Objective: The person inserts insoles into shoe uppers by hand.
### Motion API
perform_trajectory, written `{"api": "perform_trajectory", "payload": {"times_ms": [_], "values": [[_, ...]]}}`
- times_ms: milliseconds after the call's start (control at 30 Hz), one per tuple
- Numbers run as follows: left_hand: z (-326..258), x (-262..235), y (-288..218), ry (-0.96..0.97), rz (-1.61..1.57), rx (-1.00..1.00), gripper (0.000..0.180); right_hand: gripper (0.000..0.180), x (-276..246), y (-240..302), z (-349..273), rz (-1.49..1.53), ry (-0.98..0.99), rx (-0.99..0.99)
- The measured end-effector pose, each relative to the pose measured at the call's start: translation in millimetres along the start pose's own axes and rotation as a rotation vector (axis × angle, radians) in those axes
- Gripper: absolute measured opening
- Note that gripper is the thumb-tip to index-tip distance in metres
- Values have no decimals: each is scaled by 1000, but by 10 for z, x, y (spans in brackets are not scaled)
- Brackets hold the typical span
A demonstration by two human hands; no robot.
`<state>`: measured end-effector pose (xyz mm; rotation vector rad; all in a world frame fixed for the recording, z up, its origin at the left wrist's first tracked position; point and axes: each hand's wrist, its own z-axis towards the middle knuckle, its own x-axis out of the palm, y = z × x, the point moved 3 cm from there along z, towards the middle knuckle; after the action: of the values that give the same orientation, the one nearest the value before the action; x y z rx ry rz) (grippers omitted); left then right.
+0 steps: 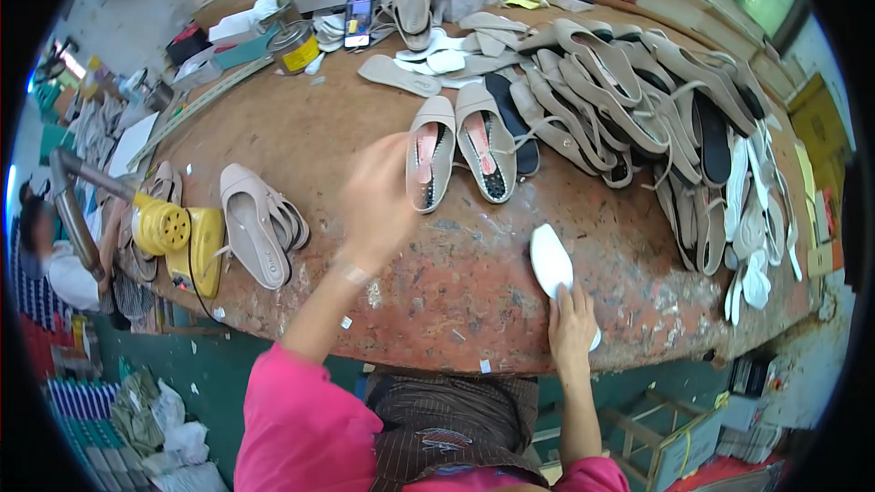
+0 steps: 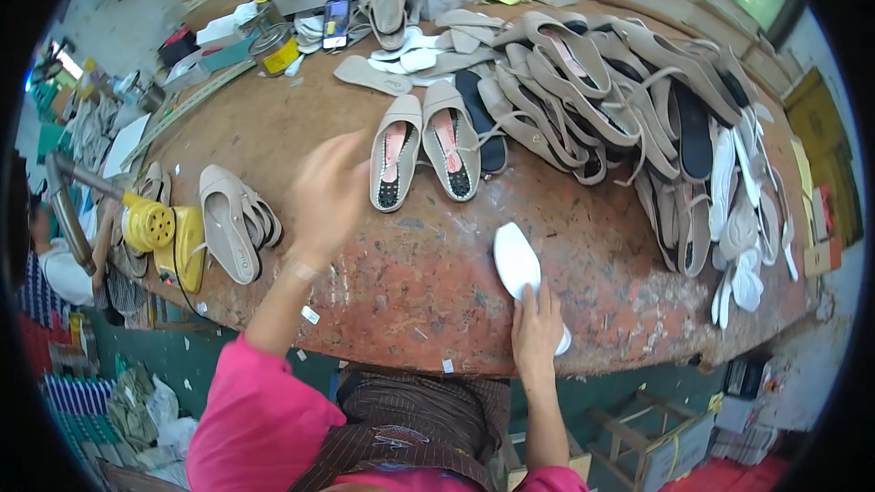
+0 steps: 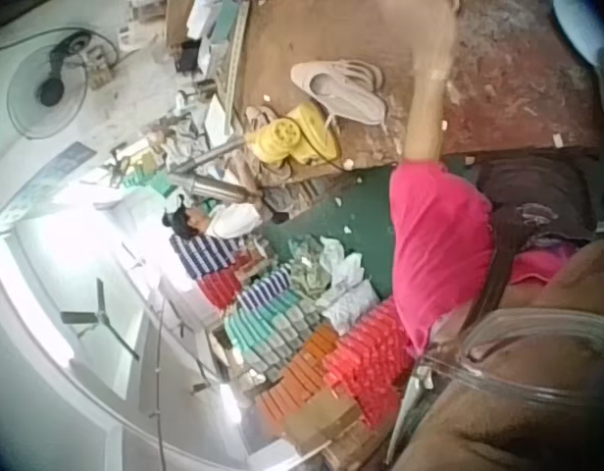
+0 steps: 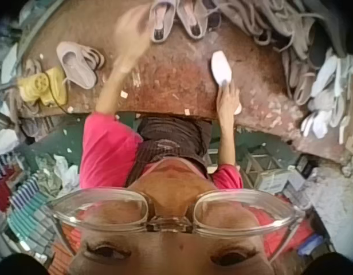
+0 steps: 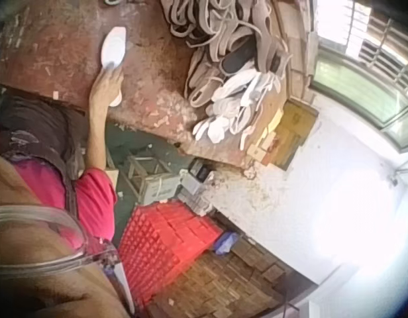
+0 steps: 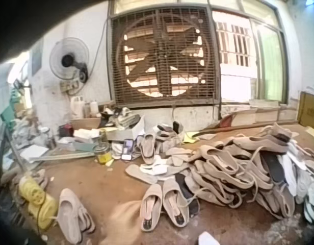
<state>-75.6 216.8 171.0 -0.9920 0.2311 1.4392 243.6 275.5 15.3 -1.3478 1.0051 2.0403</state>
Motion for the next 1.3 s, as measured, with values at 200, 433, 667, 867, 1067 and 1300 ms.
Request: {"api": "perform_trajectory", "payload": {"times_ms": [200, 433, 667, 867, 1067, 1300], "values": [[1486, 1838, -1000, 212, -265, -123, 62, 30, -625, -46, -212, 512, -243, 415], [1742, 2521, -927, 395, -315, -446, 46, 48, -694, -653, -805, 1787, -258, 668], [1015, 1515, -438, 359, -748, -263, 31, 26, -543, -912, -1009, 1818, -264, 422], [-589, 87, -55, 804, -605, -142, 24, 44, -781, -355, -687, 1724, -347, 669], [-1830, -183, 403, 1047, -22, -423, 20, 57, -757, -200, -622, 1407, -124, 463], [-2459, -300, 479, 346, -124, -780, 41, 46, -485, 1012, -312, 449, 201, -420]]}}
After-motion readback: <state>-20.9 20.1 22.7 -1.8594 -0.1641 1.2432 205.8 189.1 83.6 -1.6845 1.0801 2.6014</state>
